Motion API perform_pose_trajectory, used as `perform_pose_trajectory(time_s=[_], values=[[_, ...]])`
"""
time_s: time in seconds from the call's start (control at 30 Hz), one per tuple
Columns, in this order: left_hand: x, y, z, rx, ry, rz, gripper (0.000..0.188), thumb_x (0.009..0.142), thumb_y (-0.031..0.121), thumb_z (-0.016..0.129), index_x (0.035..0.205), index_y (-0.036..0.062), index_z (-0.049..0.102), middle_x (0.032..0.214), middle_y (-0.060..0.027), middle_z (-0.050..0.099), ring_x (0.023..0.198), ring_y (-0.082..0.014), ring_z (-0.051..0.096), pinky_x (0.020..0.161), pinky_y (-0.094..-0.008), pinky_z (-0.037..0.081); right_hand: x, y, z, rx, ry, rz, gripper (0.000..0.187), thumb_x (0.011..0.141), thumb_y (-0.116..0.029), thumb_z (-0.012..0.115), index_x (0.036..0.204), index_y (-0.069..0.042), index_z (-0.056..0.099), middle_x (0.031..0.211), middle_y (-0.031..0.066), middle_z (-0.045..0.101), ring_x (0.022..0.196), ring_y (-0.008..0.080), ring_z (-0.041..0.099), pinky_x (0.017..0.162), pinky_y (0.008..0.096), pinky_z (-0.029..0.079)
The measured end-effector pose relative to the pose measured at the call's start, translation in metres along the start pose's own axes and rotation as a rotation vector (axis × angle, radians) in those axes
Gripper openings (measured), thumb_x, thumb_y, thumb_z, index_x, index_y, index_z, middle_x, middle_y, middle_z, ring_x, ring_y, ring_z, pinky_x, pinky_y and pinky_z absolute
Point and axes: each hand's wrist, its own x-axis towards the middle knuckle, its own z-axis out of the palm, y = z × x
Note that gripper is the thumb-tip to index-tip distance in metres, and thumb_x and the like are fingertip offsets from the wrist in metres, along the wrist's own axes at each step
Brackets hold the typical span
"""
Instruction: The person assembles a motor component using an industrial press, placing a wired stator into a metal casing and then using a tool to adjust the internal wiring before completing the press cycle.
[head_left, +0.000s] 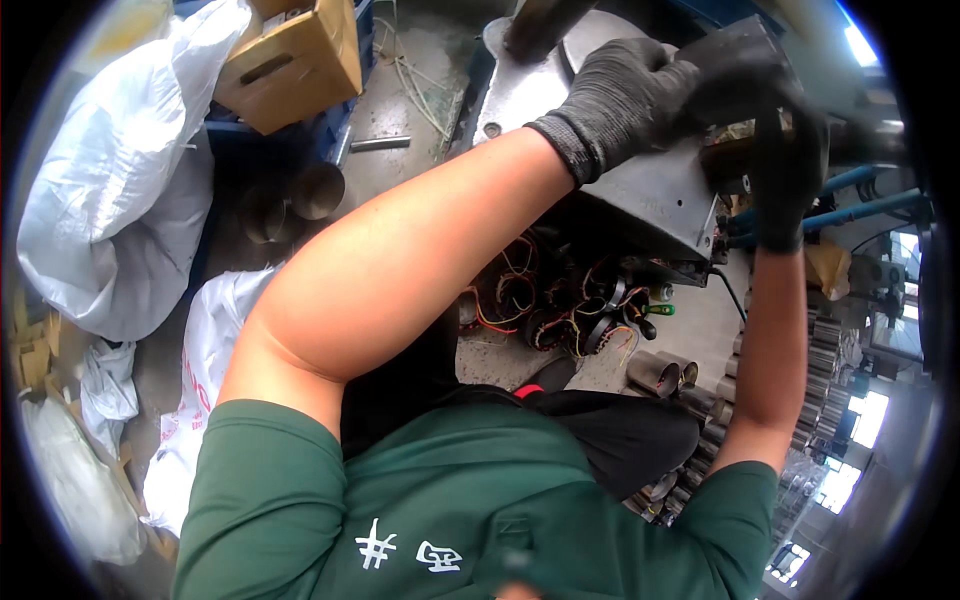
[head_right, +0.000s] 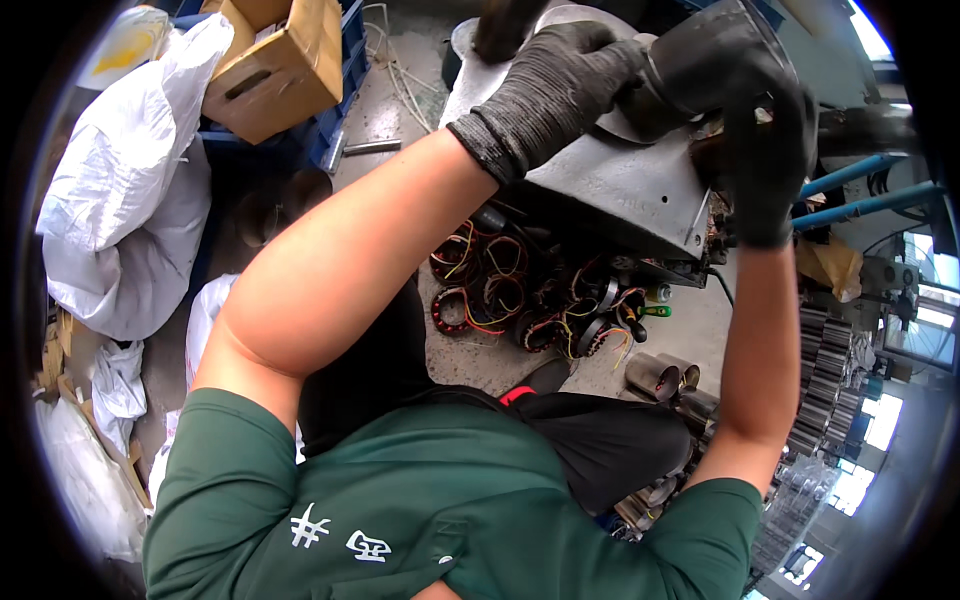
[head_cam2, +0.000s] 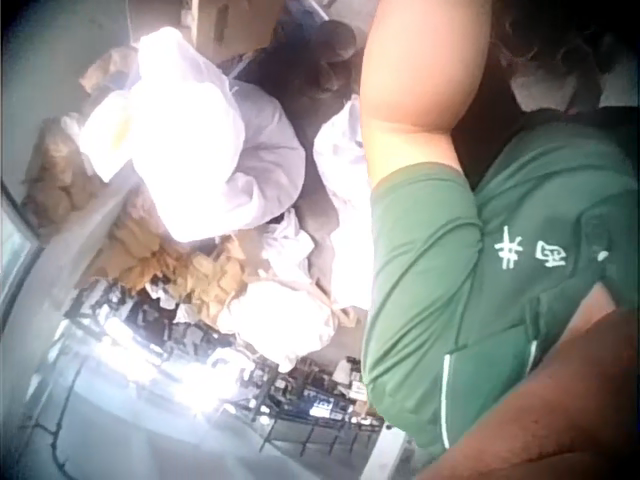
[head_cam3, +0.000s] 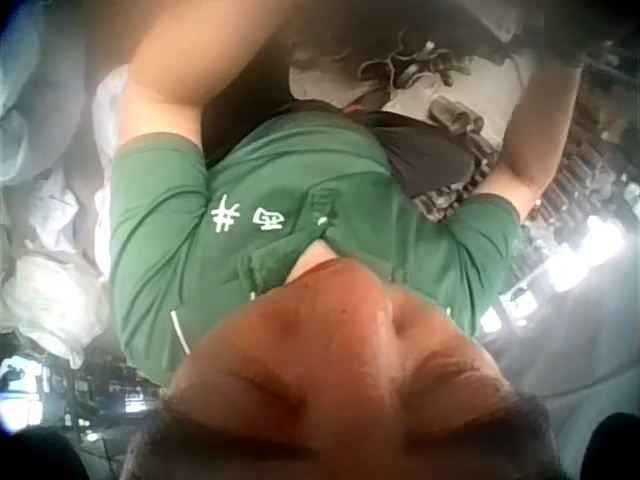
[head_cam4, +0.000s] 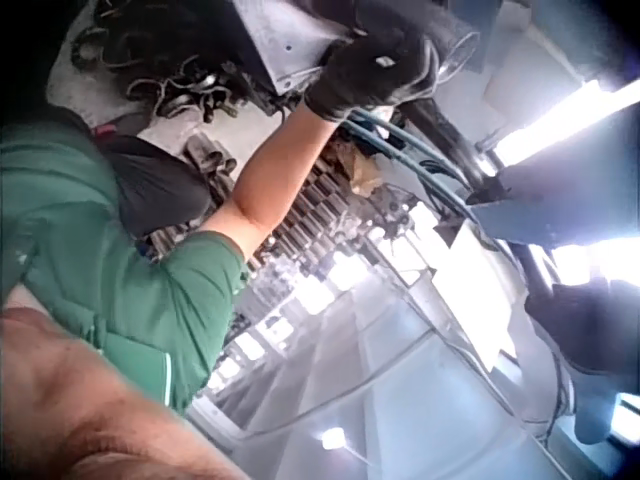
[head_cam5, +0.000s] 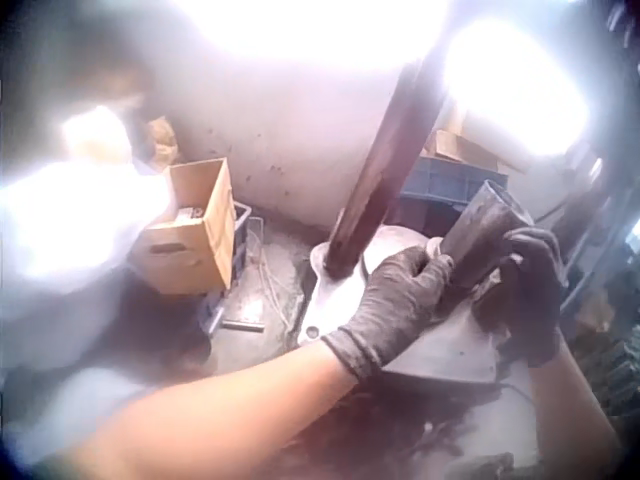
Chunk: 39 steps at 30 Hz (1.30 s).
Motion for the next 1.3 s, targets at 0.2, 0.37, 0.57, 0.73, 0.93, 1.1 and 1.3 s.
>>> perform_pose_trajectory(time_s=[0.2,0.37,0.57,0.73,0.93,1.1,1.3], values=[[-0.011,0.002,0.008,0.225,-0.157,0.153,0.046,0.102,0.044,0.062,0.107,-0.0001,0.075,0.085,-0.0173,0.074,0.084,-0.0280,0.075,0.087,-0.0424,0.060,-0.198,-0.167,0.064,0.628,-0.779,0.418,0.047,0.082,-0.006,0.072,0.128,-0.008,0.065,0.115,0.0209,0.070,0.106,0.0402,0.068,0.093,0.0450,0.057],[-0.015,0.004,0.007,0.323,-0.181,0.337,0.033,0.091,0.034,0.069,0.095,0.0023,0.077,0.085,-0.0230,0.073,0.081,-0.0399,0.073,0.079,-0.0474,0.059,-0.318,-0.236,0.121,0.558,-1.445,0.472,0.063,0.086,-0.020,0.068,0.146,-0.011,0.054,0.120,0.0251,0.070,0.110,0.0456,0.066,0.095,0.0539,0.054],[0.001,-0.032,0.055,0.735,-0.448,0.385,0.034,0.086,0.039,0.067,0.099,0.0111,0.080,0.093,-0.0174,0.076,0.088,-0.0379,0.074,0.078,-0.0484,0.058,-0.419,-0.272,0.180,0.751,-1.260,0.661,0.056,0.096,-0.024,0.063,0.148,-0.006,0.052,0.146,0.0242,0.058,0.133,0.0432,0.055,0.113,0.0539,0.042],[0.005,-0.050,0.068,0.896,-0.546,0.349,0.037,0.084,0.044,0.065,0.103,0.0177,0.083,0.101,-0.0132,0.079,0.094,-0.0360,0.075,0.078,-0.0492,0.058,-0.439,-0.280,0.200,0.619,-1.336,0.596,0.056,0.095,-0.023,0.064,0.147,-0.005,0.053,0.143,0.0228,0.060,0.132,0.0408,0.057,0.113,0.0523,0.043],[-0.005,-0.045,0.060,0.895,-0.453,0.398,0.030,0.080,0.035,0.065,0.094,0.0135,0.081,0.096,-0.0122,0.079,0.090,-0.0332,0.076,0.071,-0.0478,0.059,-0.452,-0.262,0.202,0.567,-1.331,0.550,0.055,0.094,-0.021,0.065,0.145,-0.004,0.054,0.140,0.0211,0.062,0.130,0.0380,0.059,0.112,0.0505,0.044],[-0.020,-0.022,0.053,0.837,-0.420,0.447,0.025,0.078,0.031,0.066,0.086,0.0120,0.081,0.085,-0.0139,0.077,0.080,-0.0347,0.076,0.065,-0.0483,0.058,-0.467,-0.212,0.200,0.698,-1.209,0.464,0.054,0.093,-0.020,0.065,0.143,-0.003,0.055,0.138,0.0196,0.065,0.129,0.0356,0.060,0.111,0.0490,0.045],[-0.042,-0.023,0.058,0.801,-0.397,0.509,0.021,0.075,0.026,0.068,0.075,0.0077,0.077,0.072,-0.0158,0.072,0.068,-0.0373,0.072,0.057,-0.0492,0.056,-0.260,-0.189,0.057,1.029,-0.830,0.920,0.056,0.087,-0.002,0.065,0.142,0.000,0.058,0.136,0.0169,0.067,0.124,0.0284,0.065,0.106,0.0410,0.051]])
